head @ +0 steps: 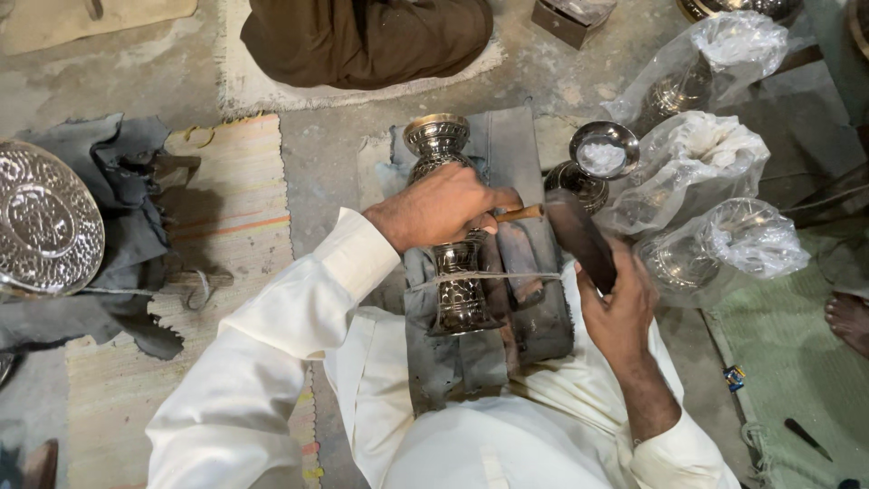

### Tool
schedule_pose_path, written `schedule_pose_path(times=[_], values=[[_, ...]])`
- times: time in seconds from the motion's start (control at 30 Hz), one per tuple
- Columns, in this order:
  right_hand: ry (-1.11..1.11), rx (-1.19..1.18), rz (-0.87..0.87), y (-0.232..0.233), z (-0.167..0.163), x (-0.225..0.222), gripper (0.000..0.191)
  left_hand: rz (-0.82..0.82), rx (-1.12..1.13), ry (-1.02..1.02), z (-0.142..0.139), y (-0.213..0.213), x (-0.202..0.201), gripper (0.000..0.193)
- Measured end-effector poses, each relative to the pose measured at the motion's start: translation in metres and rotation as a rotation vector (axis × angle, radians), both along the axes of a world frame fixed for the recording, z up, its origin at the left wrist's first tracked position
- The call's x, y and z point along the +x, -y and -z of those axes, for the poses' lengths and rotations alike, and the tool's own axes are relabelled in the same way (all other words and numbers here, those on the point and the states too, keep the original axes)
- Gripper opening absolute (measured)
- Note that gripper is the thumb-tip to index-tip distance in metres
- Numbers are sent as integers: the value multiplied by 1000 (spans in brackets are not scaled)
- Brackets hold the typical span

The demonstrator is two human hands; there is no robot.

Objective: The person sits on the floor and uses a hammer and chisel to create a textured pattern on a metal vase. They repeatedly strike the chisel against the vase surface, rotating the vase to work on different sections.

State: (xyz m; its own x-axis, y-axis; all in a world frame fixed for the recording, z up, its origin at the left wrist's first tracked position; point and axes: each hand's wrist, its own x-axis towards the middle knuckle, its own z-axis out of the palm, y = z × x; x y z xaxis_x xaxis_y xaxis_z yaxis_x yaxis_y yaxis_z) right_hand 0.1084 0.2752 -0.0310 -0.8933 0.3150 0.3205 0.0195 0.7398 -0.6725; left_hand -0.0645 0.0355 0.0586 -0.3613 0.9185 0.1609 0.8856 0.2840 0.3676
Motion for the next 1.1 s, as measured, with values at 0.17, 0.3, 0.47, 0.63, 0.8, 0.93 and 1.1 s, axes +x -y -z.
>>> schedule_pose_path(times=[0.17,0.3,0.47,0.63,0.8,0.93,1.1], values=[[33,159,-25,-6,5,-2,42,2,-9,-3,-2,-1,-4,32],[-51,-161,5,-7,13,-3,39,19,-35,30,-3,-2,-8,36],[-62,-320,30,-8,17,-3,38,54,-24,-3,-4,-3,-13,39],[-8,-133,49,-7,17,-3,39,56,-17,49,-6,-4,-15,33],[-108,12,-64,-11,18,-8,38,57,-2,68,-7,-4,-18,31],[-73,-237,29,-16,21,-13,36,87,21,52,-8,-5,-21,32],[-77,-141,15,-16,26,-13,39,78,-26,76,-9,-6,-22,33]])
